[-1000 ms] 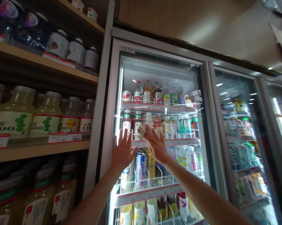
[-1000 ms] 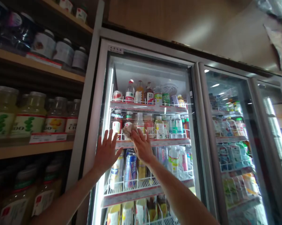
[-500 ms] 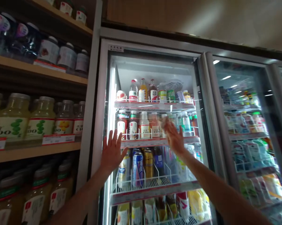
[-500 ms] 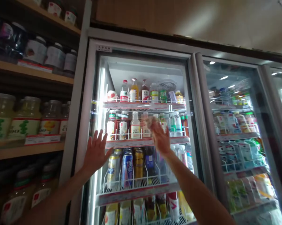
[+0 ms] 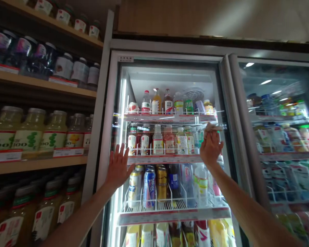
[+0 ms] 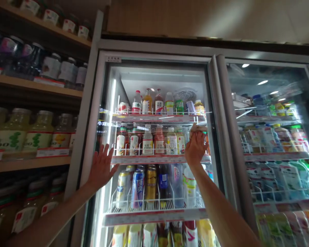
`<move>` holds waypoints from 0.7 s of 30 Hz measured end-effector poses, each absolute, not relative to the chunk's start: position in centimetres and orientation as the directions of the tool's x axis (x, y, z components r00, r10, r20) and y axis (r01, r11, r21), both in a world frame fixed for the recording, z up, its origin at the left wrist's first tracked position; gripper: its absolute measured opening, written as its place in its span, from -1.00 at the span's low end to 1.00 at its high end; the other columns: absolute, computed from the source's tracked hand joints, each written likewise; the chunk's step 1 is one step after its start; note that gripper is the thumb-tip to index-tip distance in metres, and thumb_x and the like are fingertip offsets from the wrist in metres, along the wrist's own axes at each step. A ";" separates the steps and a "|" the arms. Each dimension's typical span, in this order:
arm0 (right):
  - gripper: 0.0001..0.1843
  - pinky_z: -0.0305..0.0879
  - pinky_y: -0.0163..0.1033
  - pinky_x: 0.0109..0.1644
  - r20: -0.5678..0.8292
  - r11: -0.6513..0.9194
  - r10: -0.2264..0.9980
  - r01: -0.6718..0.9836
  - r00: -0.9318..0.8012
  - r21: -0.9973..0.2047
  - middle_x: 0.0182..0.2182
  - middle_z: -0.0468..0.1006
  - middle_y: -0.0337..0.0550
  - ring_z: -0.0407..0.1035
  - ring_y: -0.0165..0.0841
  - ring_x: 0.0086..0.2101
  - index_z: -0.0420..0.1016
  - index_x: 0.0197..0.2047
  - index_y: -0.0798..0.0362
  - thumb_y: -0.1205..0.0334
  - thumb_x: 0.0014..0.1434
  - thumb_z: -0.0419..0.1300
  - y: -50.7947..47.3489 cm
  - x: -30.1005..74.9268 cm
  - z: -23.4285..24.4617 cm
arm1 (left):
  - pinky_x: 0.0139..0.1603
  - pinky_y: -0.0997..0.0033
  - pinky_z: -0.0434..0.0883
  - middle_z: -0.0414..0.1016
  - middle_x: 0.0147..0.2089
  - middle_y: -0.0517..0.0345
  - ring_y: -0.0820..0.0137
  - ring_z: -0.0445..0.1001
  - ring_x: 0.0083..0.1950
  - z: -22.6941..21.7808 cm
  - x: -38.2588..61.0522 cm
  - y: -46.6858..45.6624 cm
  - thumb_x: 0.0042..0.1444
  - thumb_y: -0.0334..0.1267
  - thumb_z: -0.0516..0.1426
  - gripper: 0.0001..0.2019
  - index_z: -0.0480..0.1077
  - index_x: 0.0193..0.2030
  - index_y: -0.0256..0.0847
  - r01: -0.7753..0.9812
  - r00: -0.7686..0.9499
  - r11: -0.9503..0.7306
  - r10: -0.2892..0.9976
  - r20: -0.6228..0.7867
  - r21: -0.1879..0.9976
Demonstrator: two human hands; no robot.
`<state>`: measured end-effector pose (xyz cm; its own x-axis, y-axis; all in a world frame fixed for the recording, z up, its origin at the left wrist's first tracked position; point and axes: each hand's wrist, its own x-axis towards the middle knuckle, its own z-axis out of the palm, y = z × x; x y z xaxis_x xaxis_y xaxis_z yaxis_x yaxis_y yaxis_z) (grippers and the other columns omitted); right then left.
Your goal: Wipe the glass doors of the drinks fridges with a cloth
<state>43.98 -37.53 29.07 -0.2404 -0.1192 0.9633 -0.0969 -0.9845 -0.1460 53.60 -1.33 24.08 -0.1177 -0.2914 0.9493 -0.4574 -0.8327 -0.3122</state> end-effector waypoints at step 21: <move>-0.50 0.40 -0.06 -0.11 0.920 -0.424 0.007 0.835 0.391 -0.351 -0.15 0.56 -0.08 0.46 -0.23 -0.18 0.43 0.01 -0.02 -0.06 0.24 -0.15 -26.5 42.7 31.5 | 0.12 0.26 0.35 0.43 0.04 -0.06 0.35 0.40 0.08 32.9 46.9 -11.6 0.24 -0.28 -0.14 -0.65 0.26 0.10 -0.26 -0.841 0.041 -0.538 -0.158 0.987 -0.051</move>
